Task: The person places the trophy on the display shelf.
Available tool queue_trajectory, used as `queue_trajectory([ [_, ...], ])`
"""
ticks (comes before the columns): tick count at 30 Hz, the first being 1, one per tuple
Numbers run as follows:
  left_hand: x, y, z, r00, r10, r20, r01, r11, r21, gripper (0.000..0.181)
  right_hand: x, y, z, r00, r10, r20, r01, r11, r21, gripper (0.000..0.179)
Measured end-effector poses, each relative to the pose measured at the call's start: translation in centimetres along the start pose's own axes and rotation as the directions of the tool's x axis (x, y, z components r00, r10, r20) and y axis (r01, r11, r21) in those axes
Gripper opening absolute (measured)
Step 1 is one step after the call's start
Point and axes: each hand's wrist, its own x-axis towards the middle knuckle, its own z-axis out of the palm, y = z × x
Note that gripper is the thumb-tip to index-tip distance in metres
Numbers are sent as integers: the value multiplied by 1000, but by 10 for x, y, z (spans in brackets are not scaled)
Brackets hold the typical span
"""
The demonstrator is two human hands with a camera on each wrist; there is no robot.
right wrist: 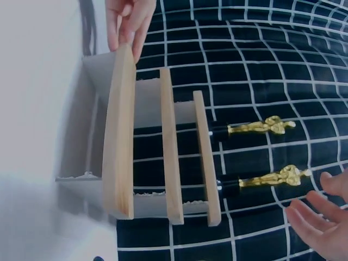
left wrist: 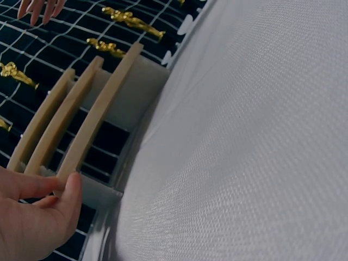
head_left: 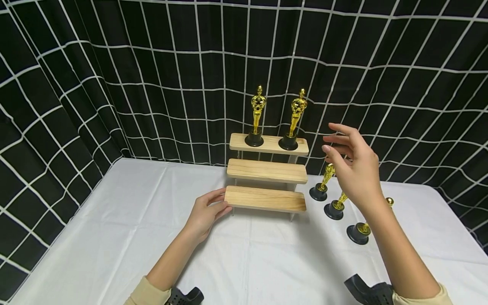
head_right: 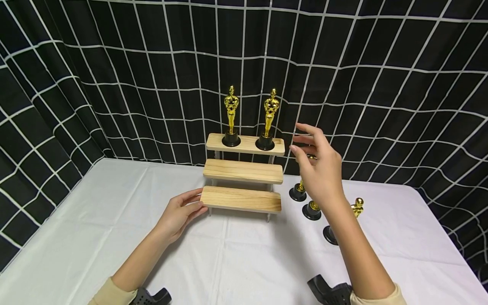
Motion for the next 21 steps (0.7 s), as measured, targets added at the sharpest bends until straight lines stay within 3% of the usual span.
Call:
queue_trajectory([
  [21, -1, 1, 1, 1000, 6, -3, -6, 1000, 12, 47, -59, 21, -34, 994, 25, -107, -26, 1000, -9, 43],
])
